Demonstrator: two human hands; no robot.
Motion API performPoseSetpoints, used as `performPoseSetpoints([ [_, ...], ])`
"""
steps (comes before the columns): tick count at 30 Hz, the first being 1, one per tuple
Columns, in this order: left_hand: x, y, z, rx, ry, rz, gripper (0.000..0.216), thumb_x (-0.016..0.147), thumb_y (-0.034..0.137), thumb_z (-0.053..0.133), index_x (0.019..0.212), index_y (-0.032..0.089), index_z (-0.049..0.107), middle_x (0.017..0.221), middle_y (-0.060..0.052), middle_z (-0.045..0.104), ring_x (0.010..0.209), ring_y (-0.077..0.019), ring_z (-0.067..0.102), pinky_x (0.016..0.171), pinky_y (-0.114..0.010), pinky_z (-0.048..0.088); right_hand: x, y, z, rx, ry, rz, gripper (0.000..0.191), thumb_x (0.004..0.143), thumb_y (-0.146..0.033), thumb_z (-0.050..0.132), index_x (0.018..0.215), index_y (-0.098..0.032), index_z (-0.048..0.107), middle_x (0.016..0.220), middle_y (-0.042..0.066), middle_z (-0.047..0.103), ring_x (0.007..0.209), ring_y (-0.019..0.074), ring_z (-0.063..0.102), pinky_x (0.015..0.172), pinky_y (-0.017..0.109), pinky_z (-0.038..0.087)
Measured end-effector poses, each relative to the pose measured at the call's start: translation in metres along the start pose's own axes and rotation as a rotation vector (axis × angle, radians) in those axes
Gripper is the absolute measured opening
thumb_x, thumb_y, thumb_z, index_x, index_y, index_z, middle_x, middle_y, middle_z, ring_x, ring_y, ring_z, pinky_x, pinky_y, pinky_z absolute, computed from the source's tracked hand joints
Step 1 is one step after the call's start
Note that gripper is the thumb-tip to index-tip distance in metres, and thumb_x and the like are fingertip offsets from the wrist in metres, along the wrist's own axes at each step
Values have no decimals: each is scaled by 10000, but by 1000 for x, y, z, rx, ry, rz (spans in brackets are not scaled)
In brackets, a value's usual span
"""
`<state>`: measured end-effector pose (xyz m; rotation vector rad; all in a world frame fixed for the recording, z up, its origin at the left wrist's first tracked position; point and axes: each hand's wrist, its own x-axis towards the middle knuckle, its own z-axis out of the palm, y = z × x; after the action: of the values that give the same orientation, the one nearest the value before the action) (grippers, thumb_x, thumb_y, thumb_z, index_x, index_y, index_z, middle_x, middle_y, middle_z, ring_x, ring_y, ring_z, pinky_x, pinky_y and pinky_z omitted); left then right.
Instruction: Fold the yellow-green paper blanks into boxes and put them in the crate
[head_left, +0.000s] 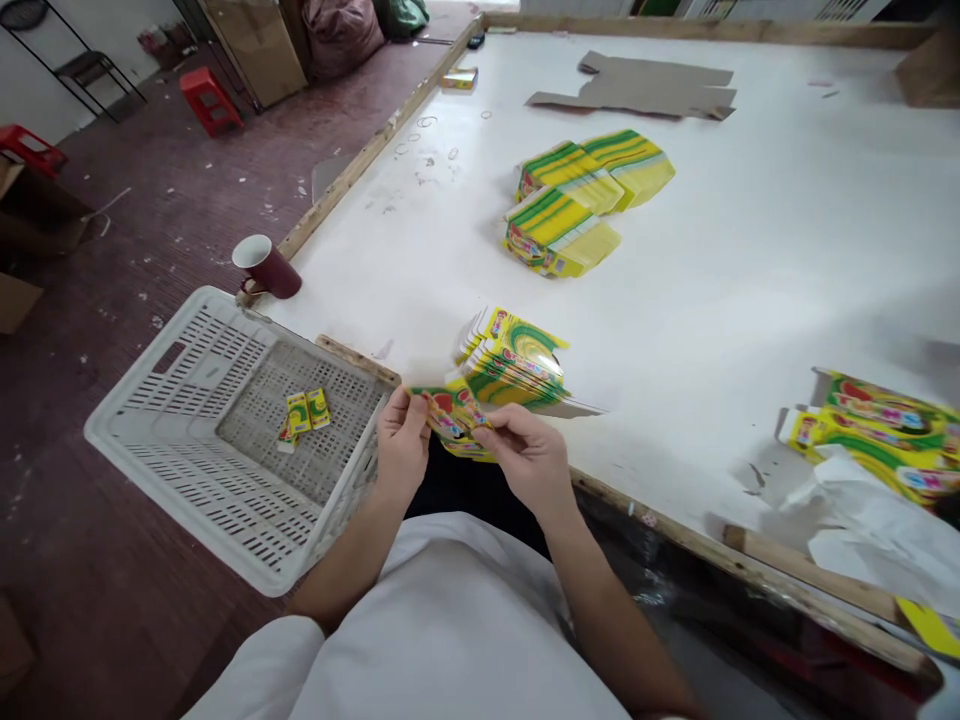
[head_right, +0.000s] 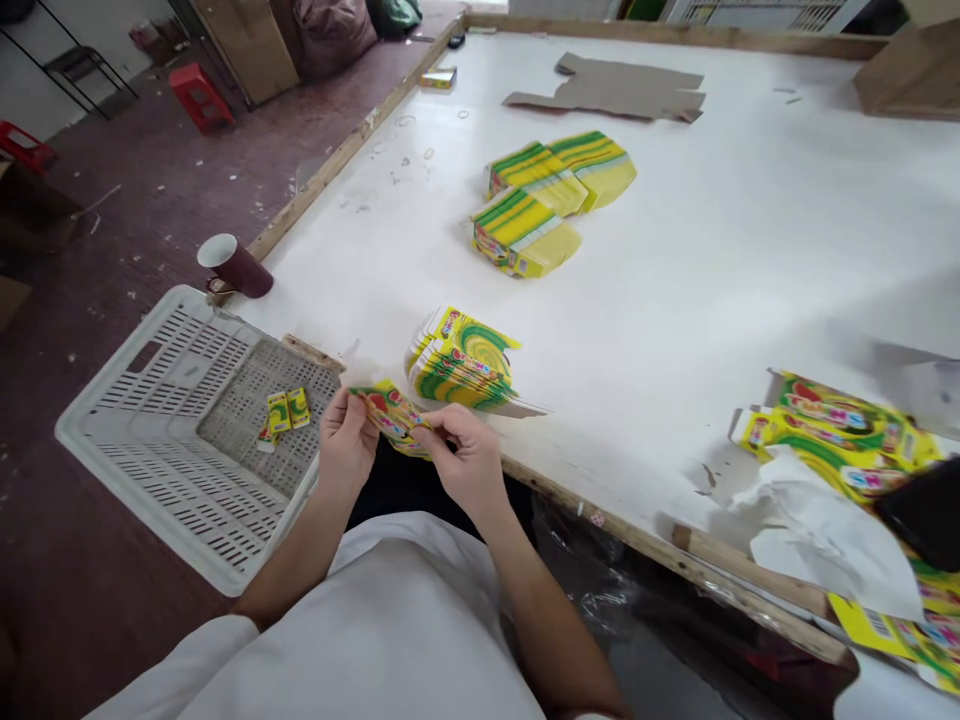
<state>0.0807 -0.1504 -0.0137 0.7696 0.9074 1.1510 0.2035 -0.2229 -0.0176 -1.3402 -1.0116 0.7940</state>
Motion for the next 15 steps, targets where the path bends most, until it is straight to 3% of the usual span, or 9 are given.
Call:
performPoseSetpoints([
  [2,3,10,-7,37,-44,27,285,695,455,879,831,226,779,847,-3,772,770,-121,707,748,-201,563,1,-5,-8,-83,-86,-71,83,872,-194,670,799,-191,710,709,-5,625,638,108,557,569,221,436],
  [4,6,26,-18,128,-169,24,336,741,515,828,897,220,787,897,-40,778,832,-168,726,800,-254,575,0,-12,-18,-168,-156,-143,94,898,-161,646,854,-195,721,743,-1,633,650,104,573,572,217,447],
  [6,9,47,-29,235,-360,16,614,750,707,713,1121,219,753,1091,-105,761,1028,-259,715,905,-344,569,-2,-20,-28,-310,-182,-223,140,925,-128,611,933,-197,732,783,9,636,683,105,584,600,218,462],
  [9,9,73,-35,551,-652,17,1057,616,832,704,1463,231,503,1430,-159,587,1339,-356,537,1098,-457,458,-5,-29,-37,-607,-210,-416,212,954,-90,549,989,-194,731,805,29,646,757,137,575,705,273,472],
  [12,2,75,-26,989,-840,-39,1072,587,583,893,1485,218,434,1451,-164,557,1328,-365,537,1121,-490,429,-9,-31,-37,-712,-280,-592,219,969,-106,535,1026,-219,714,854,28,672,843,164,578,905,360,459],
  [14,-6,65,-17,1116,-822,-46,857,694,411,856,1428,211,461,1366,-140,610,1234,-328,603,1060,-463,484,-14,-27,-32,-653,-164,-566,236,963,-177,591,1164,-265,679,1062,52,675,1035,196,594,1068,423,405],
  [15,-10,59,-14,1137,-772,-20,759,739,347,813,1400,211,467,1327,-124,626,1196,-306,622,1032,-441,504,-17,-24,-29,-586,-56,-497,333,951,-245,630,1282,-287,623,1220,77,634,1175,226,562,1127,457,371],
])
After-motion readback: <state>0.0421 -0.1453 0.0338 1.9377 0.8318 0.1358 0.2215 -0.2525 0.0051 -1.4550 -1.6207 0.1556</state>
